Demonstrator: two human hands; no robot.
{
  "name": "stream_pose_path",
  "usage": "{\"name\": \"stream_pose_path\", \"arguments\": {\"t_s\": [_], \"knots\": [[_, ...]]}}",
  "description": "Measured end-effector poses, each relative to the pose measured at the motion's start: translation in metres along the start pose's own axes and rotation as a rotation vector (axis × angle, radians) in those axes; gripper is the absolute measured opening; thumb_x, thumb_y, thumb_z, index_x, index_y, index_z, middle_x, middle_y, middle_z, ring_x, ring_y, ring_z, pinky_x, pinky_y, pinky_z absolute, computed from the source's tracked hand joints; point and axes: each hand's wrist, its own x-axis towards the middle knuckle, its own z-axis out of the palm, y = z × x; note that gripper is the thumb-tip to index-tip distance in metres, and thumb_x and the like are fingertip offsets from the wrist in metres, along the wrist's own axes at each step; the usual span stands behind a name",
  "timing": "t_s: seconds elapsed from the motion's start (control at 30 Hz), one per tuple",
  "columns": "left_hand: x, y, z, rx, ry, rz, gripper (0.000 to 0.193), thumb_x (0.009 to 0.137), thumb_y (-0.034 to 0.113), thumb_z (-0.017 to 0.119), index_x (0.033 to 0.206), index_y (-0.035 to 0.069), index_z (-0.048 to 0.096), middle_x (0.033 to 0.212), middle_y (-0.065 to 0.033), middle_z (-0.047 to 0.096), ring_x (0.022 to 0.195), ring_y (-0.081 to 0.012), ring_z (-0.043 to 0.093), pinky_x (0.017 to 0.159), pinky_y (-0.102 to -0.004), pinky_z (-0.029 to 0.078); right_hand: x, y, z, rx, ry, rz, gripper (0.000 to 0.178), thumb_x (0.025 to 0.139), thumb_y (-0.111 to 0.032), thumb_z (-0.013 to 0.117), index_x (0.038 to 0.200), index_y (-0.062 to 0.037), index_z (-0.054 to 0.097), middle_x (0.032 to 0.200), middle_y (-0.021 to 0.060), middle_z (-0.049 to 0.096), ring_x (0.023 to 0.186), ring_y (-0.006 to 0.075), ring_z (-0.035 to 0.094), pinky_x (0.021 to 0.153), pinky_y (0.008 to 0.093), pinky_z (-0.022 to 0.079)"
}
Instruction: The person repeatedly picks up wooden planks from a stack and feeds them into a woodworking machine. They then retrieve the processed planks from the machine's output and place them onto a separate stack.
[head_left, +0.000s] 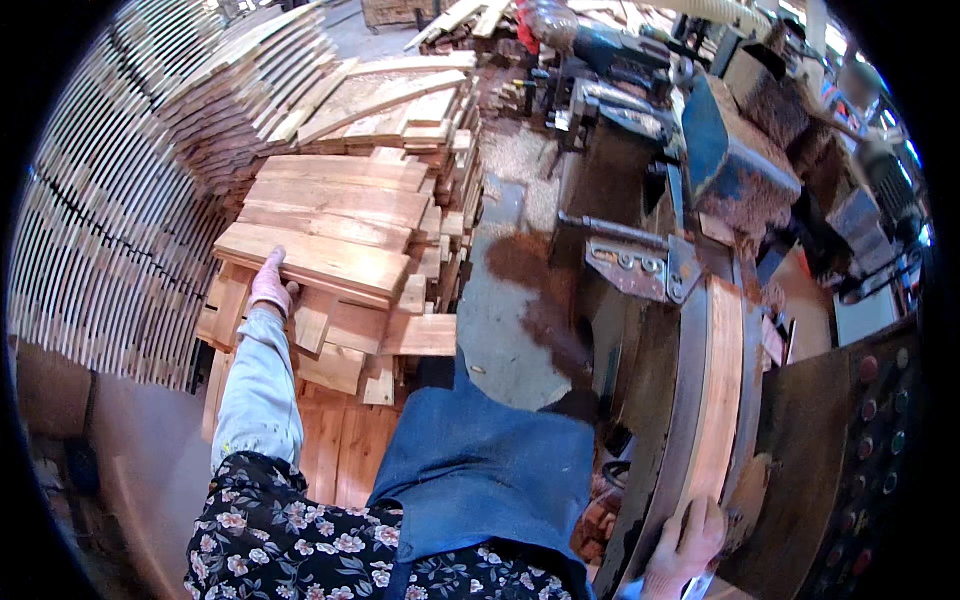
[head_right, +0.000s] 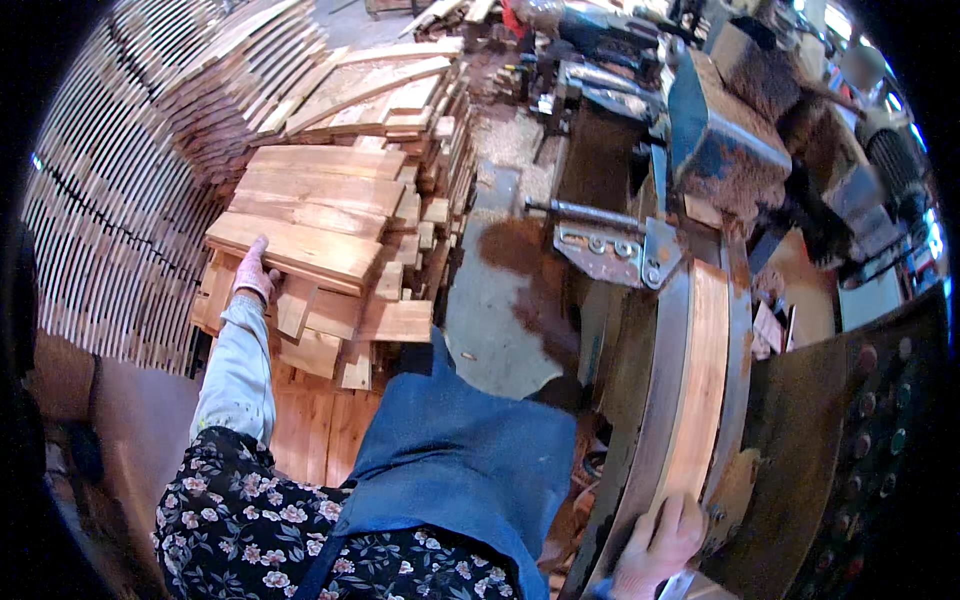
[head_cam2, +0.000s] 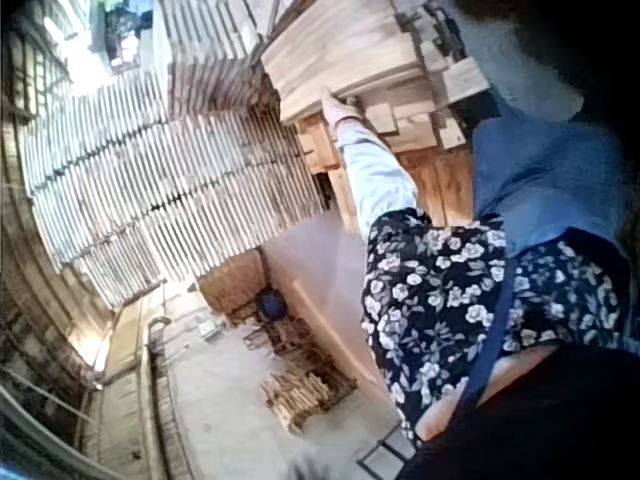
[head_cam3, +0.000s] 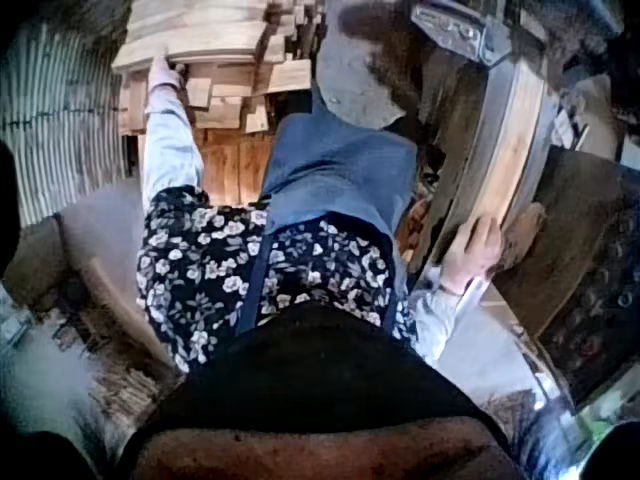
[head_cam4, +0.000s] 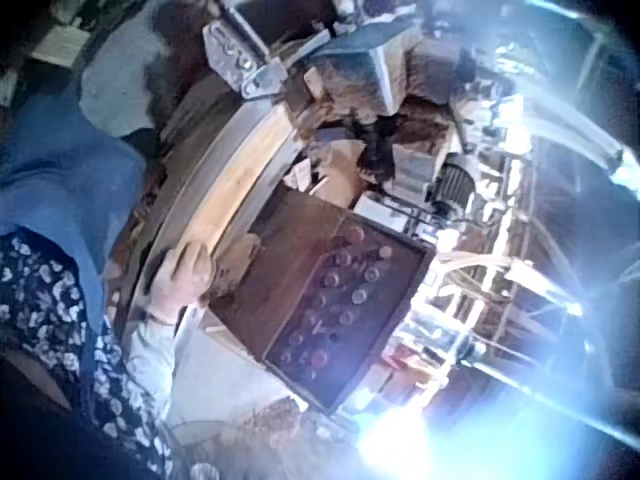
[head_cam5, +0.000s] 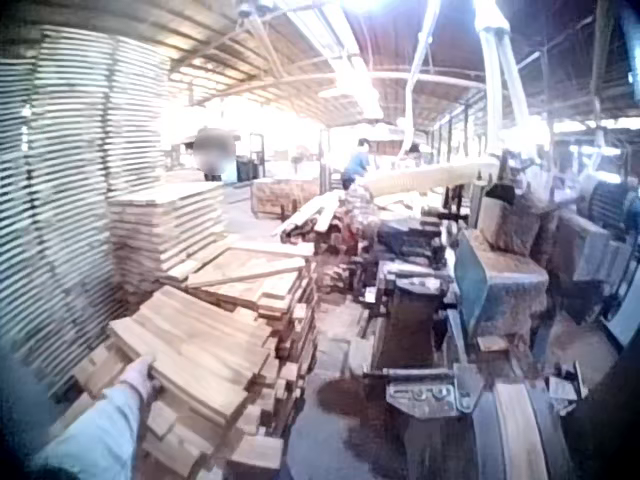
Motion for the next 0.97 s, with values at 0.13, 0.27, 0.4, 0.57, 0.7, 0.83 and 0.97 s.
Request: {"name": "stream_pose_path", "arguments": {"t_s": [0.13,0.27,0.4,0.57,0.7,0.83,0.97], "knots": [[-0.099,0.009,0.010,-0.023,-0.056,0.115,0.051,0.086,0.041,0.086,0.127,0.015,0.070,0.122,-0.0005,0.068,0.093,-0.0162,0.063,0.066,-0.0313,0.047,0.109,-0.009,0.029,0.120,0.216,-0.117,0.048,0.089,-0.007,0.071,0.136,0.0013,0.066,0.129,0.0235,0.066,0.120,0.0397,0.062,0.107,0.0480,0.046],[-0.172,-0.024,0.056,-0.167,-0.380,0.143,0.035,0.090,0.039,0.082,0.110,0.012,0.072,0.099,-0.0009,0.073,0.086,-0.0163,0.067,0.066,-0.0328,0.052,0.214,-0.019,0.052,-0.027,0.285,-0.161,0.049,0.087,-0.012,0.075,0.134,-0.0003,0.068,0.122,0.0224,0.070,0.113,0.0390,0.066,0.100,0.0455,0.051],[-0.262,-0.071,0.135,-0.081,-0.615,0.154,0.043,0.093,0.032,0.080,0.121,0.002,0.069,0.102,-0.0075,0.076,0.084,-0.0179,0.073,0.072,-0.0336,0.061,0.217,-0.058,0.059,0.452,0.147,-0.362,0.067,0.075,-0.017,0.086,0.138,-0.0038,0.066,0.133,0.0243,0.066,0.127,0.0397,0.062,0.108,0.0472,0.049],[-0.432,-0.099,0.205,-0.129,-0.958,-0.127,0.050,0.089,0.033,0.083,0.124,0.002,0.067,0.108,-0.0089,0.075,0.088,-0.0180,0.069,0.072,-0.0351,0.058,0.131,-0.164,-0.044,-0.020,-0.133,-0.337,0.123,0.055,-0.036,0.096,0.158,-0.0039,0.037,0.149,0.0355,0.046,0.126,0.0533,0.055,0.108,0.0561,0.046],[-0.477,-0.119,0.217,0.261,-1.510,-0.388,0.057,0.090,0.032,0.083,0.133,0.002,0.061,0.109,-0.0079,0.071,0.090,-0.0180,0.066,0.073,-0.0349,0.058,0.045,-0.089,-0.034,0.113,-0.016,0.054,0.109,0.058,-0.027,0.092,0.153,-0.0007,0.046,0.138,0.0282,0.057,0.126,0.0441,0.058,0.109,0.0509,0.047],[-0.441,-0.123,0.221,0.169,-1.415,-0.108,0.059,0.096,0.029,0.079,0.143,0.002,0.054,0.104,-0.0076,0.070,0.087,-0.0170,0.069,0.072,-0.0319,0.060,-0.060,-0.053,-0.038,-0.084,-0.005,0.284,0.092,0.070,-0.029,0.088,0.150,-0.0034,0.052,0.134,0.0262,0.063,0.119,0.0451,0.063,0.101,0.0558,0.049],[-0.306,-0.126,0.223,-0.063,-1.116,-0.076,0.066,0.097,0.031,0.079,0.149,0.004,0.049,0.110,-0.0114,0.072,0.088,-0.0210,0.073,0.076,-0.0406,0.063,-0.104,-0.030,-0.013,-0.074,0.128,0.551,0.113,0.059,-0.023,0.089,0.159,-0.0018,0.041,0.140,0.0338,0.057,0.125,0.0500,0.059,0.110,0.0580,0.046]]}}
